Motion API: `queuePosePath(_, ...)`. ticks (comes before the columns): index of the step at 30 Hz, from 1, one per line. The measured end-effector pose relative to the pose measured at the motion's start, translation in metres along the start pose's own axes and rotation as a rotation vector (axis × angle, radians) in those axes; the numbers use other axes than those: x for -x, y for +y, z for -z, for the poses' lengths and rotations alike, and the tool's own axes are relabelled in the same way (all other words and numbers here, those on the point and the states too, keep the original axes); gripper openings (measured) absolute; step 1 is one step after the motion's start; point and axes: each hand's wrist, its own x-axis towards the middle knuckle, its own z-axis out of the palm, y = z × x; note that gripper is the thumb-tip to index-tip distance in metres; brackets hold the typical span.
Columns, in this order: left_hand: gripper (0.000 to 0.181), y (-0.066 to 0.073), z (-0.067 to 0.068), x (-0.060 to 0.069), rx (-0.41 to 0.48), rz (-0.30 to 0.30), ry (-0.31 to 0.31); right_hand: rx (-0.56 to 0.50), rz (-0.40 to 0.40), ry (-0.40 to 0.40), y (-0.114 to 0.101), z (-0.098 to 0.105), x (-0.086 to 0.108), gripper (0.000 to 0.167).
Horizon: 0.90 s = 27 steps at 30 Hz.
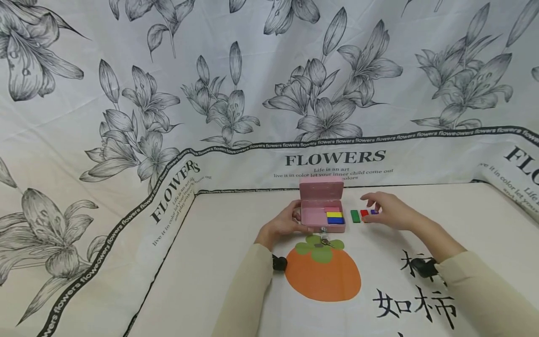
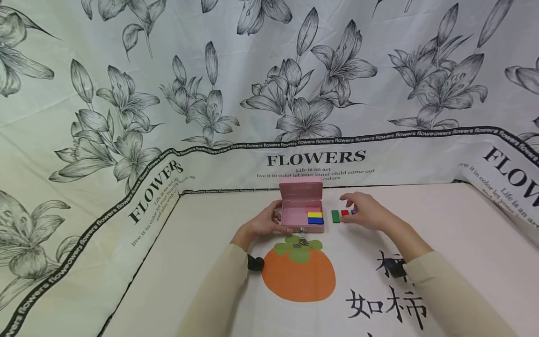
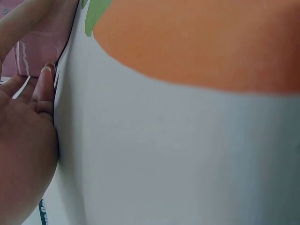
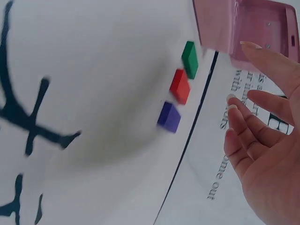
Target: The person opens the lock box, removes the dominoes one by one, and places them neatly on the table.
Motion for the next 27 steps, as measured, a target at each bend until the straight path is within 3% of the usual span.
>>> queuePosePath(12,0.101,-0.001,0.002,-0.001,-0.004,-0.017,-0.013,-0.009,0.102,-0.007,-0.030,-0.013,-0.015,0.052)
queuePosePath(27,0.101,0.000,0.003,0.000,-0.006,-0.017,-0.013,-0.023,0.125,-0.041,-0.046,-0.035,-0.042,0.049)
